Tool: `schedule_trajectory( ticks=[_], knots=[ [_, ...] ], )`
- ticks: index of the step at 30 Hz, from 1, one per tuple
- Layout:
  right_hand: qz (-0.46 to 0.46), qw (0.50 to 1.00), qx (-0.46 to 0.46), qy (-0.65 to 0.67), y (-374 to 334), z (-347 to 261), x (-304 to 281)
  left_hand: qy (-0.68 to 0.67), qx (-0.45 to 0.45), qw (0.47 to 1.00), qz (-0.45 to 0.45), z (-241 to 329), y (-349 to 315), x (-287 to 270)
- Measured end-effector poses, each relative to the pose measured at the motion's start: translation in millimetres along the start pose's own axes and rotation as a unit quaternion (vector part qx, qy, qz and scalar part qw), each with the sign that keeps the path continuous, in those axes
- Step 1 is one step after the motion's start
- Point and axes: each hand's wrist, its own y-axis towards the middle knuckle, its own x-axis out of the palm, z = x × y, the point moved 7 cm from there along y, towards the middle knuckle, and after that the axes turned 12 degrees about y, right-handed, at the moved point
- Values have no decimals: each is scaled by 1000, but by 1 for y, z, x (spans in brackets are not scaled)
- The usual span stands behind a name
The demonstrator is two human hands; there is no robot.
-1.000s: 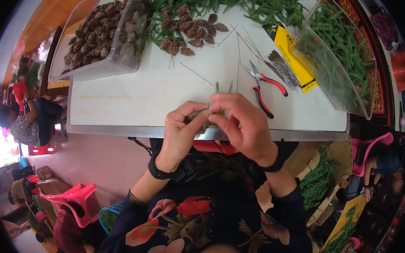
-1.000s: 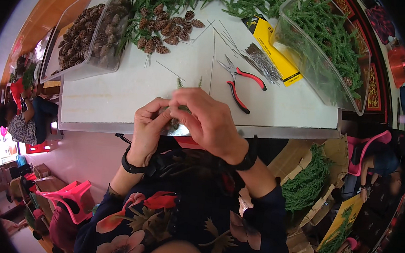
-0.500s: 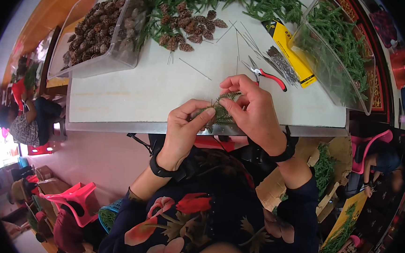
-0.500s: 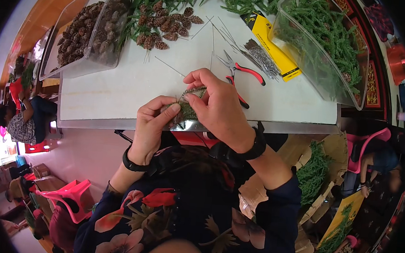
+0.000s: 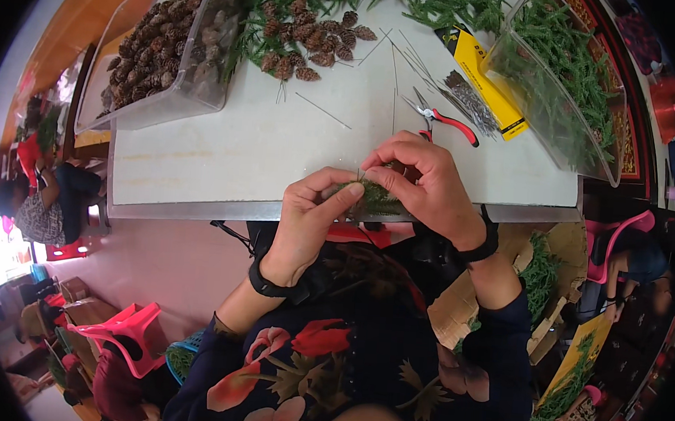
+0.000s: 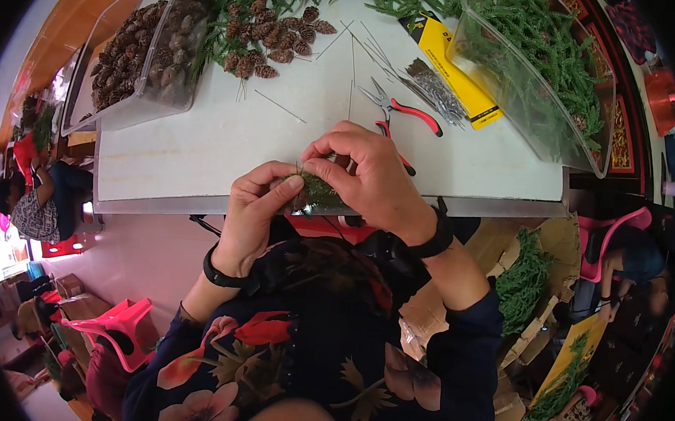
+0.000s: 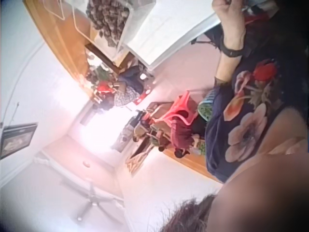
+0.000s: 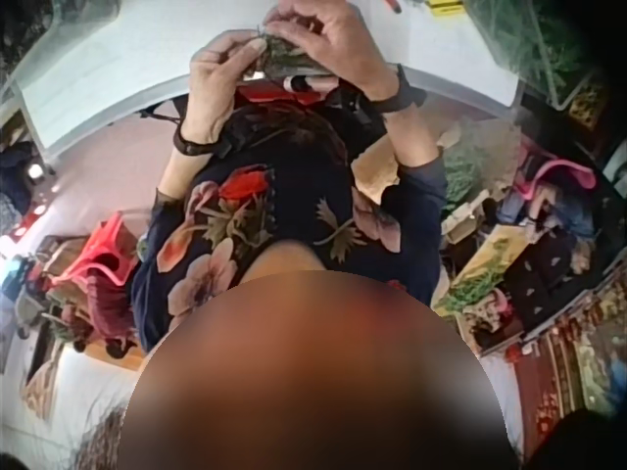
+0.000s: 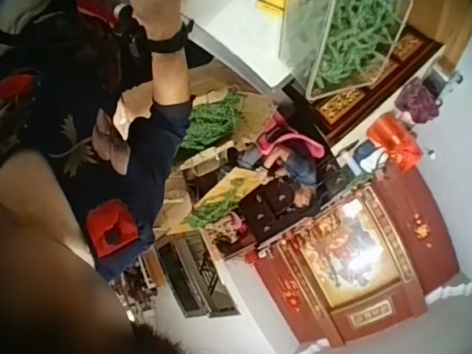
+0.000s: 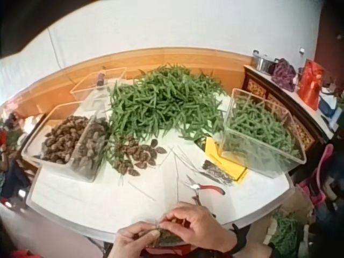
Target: Wrapping wire around herb sprigs and small dried objects to create decorative bundles.
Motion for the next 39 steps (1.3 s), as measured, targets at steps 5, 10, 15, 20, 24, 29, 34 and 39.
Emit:
schedule_trajectory(
  ticks=[5, 10, 15, 20, 24, 29, 34, 39],
  knots=[
    [-66, 993, -98, -29, 3, -6, 5, -26, -42, 998, -50, -4, 1, 0],
    [-155, 965, -192, -91, 7, -22, 10, -36, -90, 989, -108, 3, -2, 4],
    [-228, 926, -209, -219, 12, -40, 17, 32, -95, 987, -129, 2, -3, 4],
    [-225, 909, -205, -285, 10, -42, 22, 94, -25, 989, -110, 4, 0, 3],
    [-186, 911, -124, -348, 8, -24, 23, 346, 142, 927, 12, 25, -4, 5],
    [-140, 964, 30, -225, 10, -11, 9, 389, 240, 886, 76, 37, -9, 8],
    [-127, 980, -39, -150, 5, -18, 2, 223, 103, 969, -27, 20, -3, 5],
    [-168, 946, -178, -212, -1, -31, 9, 97, -52, 988, -110, 10, -7, 7]
  ],
)
